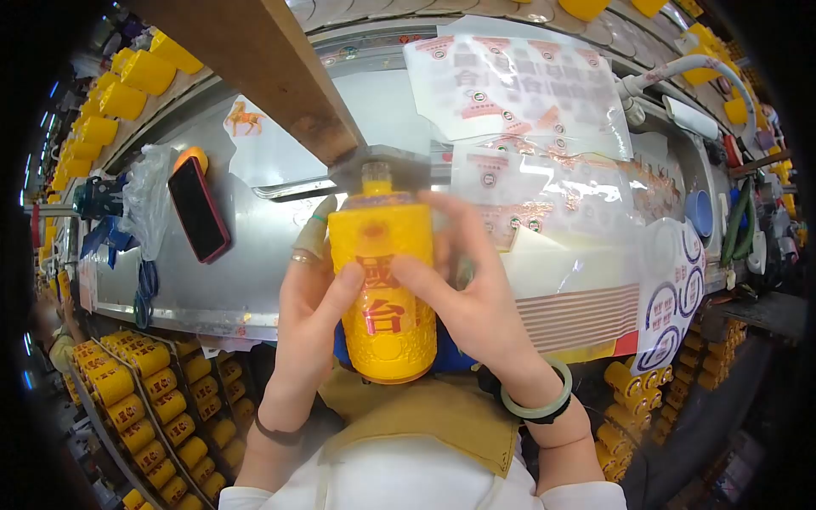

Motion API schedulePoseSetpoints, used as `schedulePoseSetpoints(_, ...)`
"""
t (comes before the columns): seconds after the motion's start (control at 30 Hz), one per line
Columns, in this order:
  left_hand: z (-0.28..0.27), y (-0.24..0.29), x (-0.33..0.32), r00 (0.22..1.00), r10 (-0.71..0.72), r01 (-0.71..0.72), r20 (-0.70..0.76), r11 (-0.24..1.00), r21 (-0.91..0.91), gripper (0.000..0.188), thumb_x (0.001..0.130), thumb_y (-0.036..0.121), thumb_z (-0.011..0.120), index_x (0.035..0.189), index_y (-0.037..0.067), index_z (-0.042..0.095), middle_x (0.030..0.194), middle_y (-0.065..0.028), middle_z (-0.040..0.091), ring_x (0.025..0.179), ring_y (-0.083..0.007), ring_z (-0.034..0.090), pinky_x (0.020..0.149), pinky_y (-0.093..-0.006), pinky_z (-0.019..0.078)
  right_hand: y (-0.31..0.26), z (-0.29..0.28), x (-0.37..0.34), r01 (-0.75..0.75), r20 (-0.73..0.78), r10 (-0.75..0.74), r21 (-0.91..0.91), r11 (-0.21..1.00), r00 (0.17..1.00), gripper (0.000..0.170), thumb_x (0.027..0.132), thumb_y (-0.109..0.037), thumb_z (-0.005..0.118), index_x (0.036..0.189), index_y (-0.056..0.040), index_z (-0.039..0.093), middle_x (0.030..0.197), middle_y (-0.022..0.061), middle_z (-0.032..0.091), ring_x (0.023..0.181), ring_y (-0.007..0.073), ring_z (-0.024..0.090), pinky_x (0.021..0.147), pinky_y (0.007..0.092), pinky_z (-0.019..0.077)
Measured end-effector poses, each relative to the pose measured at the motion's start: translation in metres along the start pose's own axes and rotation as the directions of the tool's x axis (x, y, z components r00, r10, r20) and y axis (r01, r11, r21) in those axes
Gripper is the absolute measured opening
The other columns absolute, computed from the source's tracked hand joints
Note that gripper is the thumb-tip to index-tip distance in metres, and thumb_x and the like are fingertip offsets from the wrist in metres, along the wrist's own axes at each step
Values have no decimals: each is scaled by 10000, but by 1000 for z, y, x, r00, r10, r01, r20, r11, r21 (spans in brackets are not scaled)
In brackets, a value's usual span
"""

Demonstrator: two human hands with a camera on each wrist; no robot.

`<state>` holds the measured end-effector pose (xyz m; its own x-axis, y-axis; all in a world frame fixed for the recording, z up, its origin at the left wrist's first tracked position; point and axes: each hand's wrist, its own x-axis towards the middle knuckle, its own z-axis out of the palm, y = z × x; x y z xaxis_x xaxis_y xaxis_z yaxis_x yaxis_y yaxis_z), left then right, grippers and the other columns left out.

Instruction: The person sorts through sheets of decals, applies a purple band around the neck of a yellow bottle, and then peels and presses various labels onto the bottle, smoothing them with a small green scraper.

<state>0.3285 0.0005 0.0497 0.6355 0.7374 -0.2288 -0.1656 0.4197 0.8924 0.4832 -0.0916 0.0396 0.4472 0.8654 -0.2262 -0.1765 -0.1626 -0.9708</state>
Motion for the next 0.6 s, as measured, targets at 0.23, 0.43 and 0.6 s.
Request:
schedulePoseSetpoints(0.23,1,5,-1,995,40,-53,90,988,147,728,976,38,628,1586,-34,237,1522,-174,439,1396,-252,463,1162,-404,375,-16,-12,19,69,50,-62,-159,985,997,426,910,-167,764,1287,-47,605,831,-53,477,770,43,447,687,210,360)
schedulePoseSetpoints(0.43,9,8,-1,1000,-16,14,12,993,118,797,933,-31,655,1589,-41,202,1491,-169,447,1362,-242,486,1131,-387,418,-26,-3,28,31,9,-29,-244,969,1000,384,868,-222,805,1160,-49,625,744,-67,475,684,21,427,605,217,339)
schedulePoseSetpoints(0.6,9,6,-1,1000,-6,4,20,992,125,795,938,-33,648,1591,-40,195,1496,-171,443,1362,-239,484,1132,-386,417,-26,-2,30,26,-4,-28,-253,967,1000,396,857,-239,813,1146,-46,623,739,-65,487,671,19,421,590,214,327)
